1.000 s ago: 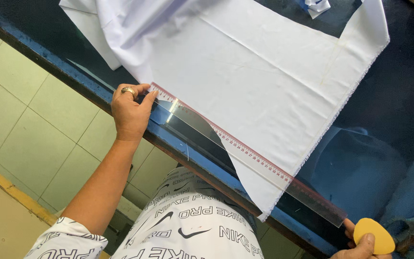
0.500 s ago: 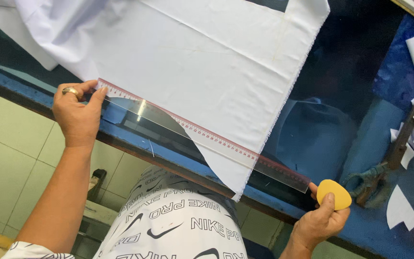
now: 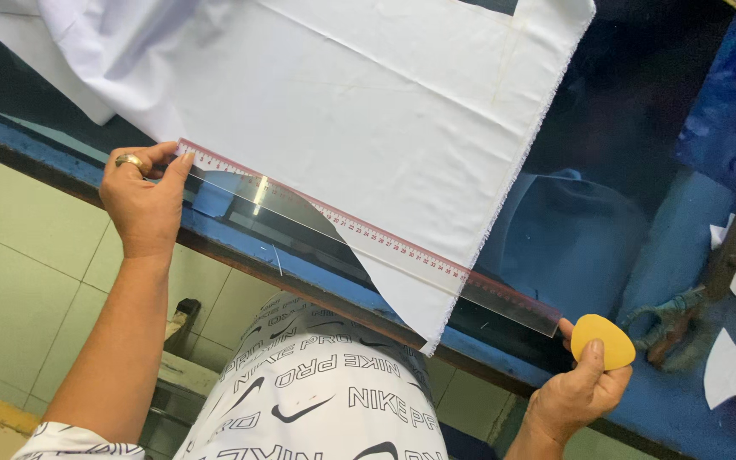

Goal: The person cuts a piece of white fabric using shears, following a pattern on the material. After cutting, they fold the fabric and use a ruler and a yellow marking tool to draw lines on the fabric.

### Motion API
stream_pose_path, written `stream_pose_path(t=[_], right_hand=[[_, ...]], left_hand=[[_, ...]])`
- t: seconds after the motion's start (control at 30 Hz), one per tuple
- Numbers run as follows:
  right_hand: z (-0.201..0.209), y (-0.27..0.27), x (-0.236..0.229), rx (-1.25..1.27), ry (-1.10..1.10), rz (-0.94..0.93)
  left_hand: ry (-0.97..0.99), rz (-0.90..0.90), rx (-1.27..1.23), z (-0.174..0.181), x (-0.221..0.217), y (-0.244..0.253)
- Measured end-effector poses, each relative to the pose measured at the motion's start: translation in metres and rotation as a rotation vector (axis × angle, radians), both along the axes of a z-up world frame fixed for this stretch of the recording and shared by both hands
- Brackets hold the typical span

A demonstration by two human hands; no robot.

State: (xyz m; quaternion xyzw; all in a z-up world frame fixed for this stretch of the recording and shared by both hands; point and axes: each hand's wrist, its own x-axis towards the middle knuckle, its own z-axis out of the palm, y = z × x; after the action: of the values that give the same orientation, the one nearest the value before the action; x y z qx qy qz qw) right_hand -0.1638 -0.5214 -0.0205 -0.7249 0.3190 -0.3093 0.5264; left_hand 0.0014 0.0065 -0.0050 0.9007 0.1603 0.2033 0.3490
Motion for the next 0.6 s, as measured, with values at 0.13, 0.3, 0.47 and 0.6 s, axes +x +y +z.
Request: stream_pose_path(t=[0.13, 0.3, 0.47, 0.6], right_hand=[[-0.008, -0.003, -0.002, -0.018, -0.057, 0.024], [0.001, 0.005, 0.003, -0.024, -0.016, 0.004], [-0.001, 0.003, 0.001, -0.040, -0.024, 0.030], [-0.005, 0.002, 0.001, -0.035, -0.056, 0.020]], left_hand=[[0.002, 0.005, -0.019, 0.002, 0.000, 0.001], [0.004, 0.005, -0.042, 0.001, 0.000, -0.002], [-0.012, -0.008, -0.033, 0.001, 0.000, -0.002], [0.011, -0.004, -0.042, 0.002, 0.000, -0.001]])
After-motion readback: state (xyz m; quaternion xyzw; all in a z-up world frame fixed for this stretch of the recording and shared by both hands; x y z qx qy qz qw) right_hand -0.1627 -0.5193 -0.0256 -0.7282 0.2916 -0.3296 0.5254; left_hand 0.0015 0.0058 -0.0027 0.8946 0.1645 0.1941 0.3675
